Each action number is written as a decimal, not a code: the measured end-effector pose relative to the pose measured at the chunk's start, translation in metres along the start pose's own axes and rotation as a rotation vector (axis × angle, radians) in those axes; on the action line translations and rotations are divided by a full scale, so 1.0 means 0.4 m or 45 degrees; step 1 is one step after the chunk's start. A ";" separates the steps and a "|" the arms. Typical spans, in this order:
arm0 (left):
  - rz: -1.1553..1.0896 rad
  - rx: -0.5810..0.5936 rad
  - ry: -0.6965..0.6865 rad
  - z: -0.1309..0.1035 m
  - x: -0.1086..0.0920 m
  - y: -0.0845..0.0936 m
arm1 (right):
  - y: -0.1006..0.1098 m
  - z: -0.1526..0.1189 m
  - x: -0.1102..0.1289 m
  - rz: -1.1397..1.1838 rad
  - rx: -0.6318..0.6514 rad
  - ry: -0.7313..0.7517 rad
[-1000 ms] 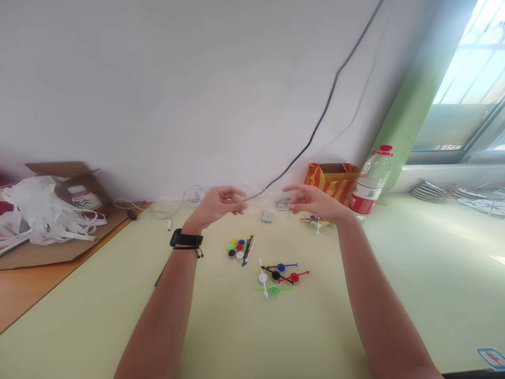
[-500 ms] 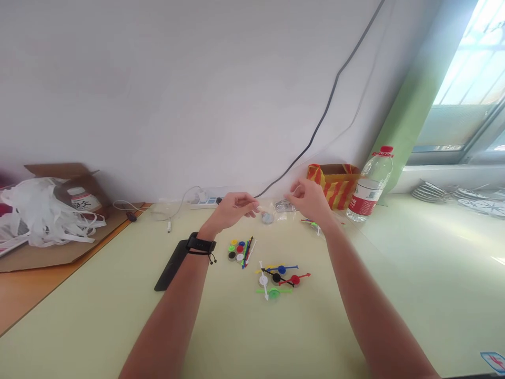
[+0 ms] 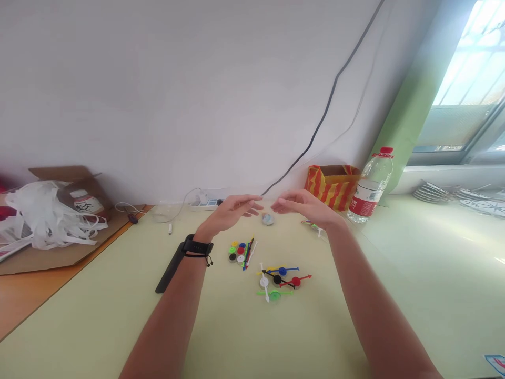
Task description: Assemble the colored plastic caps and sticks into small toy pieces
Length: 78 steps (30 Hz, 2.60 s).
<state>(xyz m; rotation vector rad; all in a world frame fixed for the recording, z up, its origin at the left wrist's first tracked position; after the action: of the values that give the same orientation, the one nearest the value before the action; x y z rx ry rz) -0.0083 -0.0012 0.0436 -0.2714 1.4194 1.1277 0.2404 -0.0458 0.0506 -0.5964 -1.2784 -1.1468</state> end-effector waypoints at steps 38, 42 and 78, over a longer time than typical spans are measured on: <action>0.641 0.062 0.189 -0.004 0.171 0.027 | -0.178 0.033 -0.111 -0.926 0.835 -0.302; 0.555 0.100 0.179 -0.013 0.168 0.025 | -0.236 0.042 -0.154 -0.915 1.077 -0.374; -0.060 0.317 0.075 -0.002 0.102 -0.045 | 0.078 0.025 -0.074 0.310 -0.612 0.213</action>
<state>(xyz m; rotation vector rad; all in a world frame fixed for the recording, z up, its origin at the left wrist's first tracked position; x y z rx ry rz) -0.0049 0.0078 0.0000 -0.1608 1.5803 0.9002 0.2676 -0.0160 0.0324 -0.9599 -0.7611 -1.2731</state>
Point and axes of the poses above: each hand's wrist, its own z-axis towards the middle knuckle, its own y-axis out of the back of the hand, x = y × z, the point moved 2 cm from there along z, towards the middle knuckle, and after that the axes turned 5 degrees about x, right-handed, at the moved point
